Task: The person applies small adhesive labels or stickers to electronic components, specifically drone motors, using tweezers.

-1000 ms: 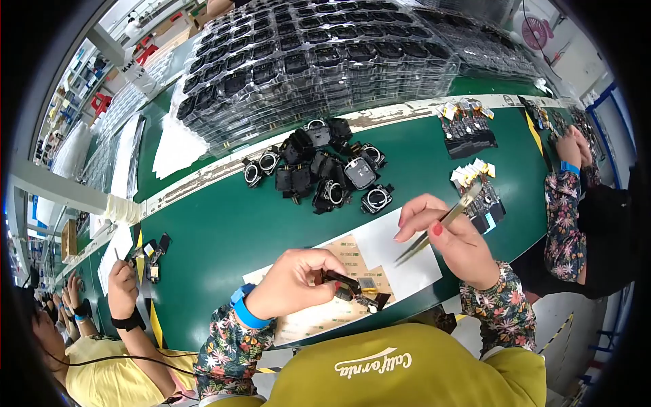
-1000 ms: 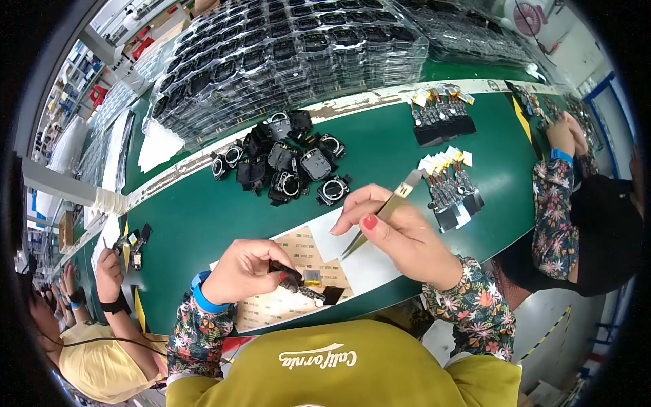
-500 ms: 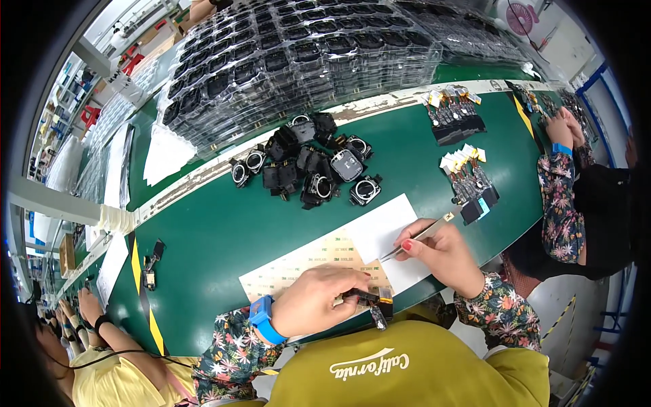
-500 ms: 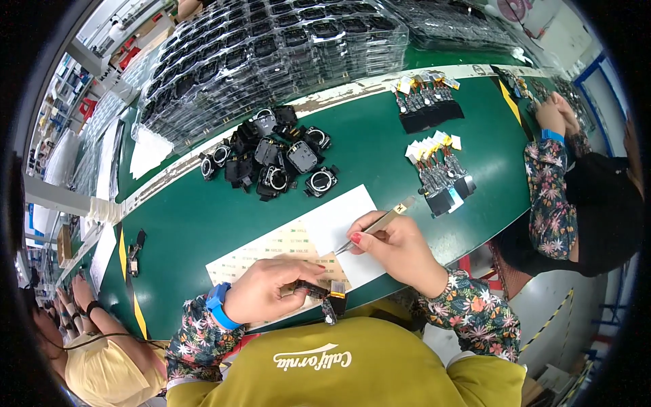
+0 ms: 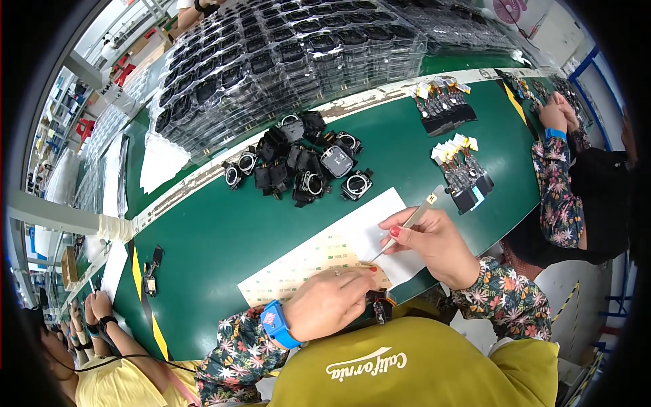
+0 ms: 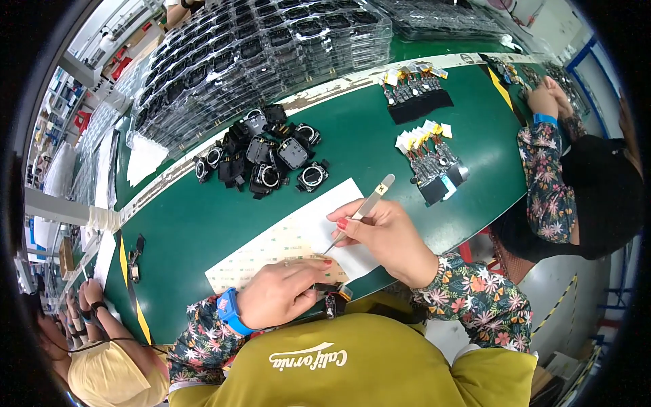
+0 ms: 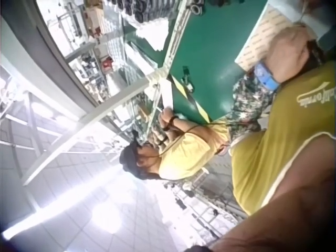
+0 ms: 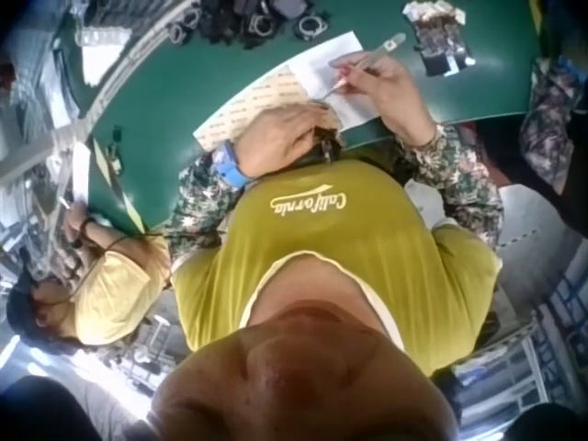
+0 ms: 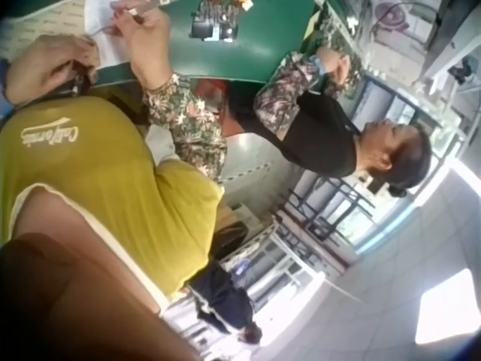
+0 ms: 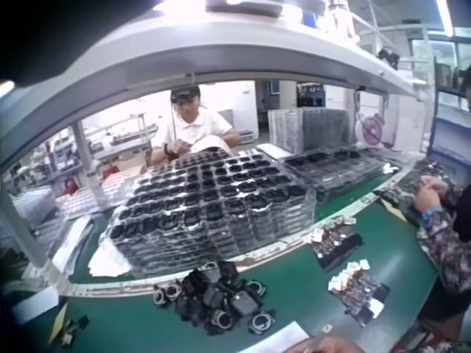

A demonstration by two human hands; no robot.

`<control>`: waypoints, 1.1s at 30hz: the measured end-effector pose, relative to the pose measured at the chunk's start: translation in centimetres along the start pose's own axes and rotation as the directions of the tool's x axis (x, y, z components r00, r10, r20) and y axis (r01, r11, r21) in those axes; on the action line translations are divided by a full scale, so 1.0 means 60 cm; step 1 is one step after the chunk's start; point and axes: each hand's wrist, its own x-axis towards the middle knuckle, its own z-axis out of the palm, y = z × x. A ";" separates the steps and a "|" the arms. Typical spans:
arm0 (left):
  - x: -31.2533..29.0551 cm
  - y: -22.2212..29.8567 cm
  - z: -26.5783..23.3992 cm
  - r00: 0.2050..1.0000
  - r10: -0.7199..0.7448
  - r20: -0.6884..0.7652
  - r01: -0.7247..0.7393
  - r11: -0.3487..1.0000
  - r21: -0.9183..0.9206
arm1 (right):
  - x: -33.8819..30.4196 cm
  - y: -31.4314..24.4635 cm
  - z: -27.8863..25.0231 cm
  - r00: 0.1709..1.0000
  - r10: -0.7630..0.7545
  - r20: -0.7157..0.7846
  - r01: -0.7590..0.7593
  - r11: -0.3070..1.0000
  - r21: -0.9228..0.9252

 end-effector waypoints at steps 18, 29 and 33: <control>-0.005 -0.026 -0.031 0.804 -0.587 -0.095 0.208 0.427 -0.880 | 0.030 -0.014 0.051 0.968 -0.246 0.042 0.230 0.945 0.232; -0.003 -0.027 -0.035 0.798 -0.599 -0.073 0.164 0.333 -0.929 | 0.026 -0.005 0.062 0.899 -0.437 0.024 0.435 0.886 -0.159; -0.003 -0.026 -0.032 0.790 -0.608 -0.078 0.162 0.329 -0.930 | 0.025 0.003 0.061 0.858 -0.511 0.055 0.508 0.827 -0.240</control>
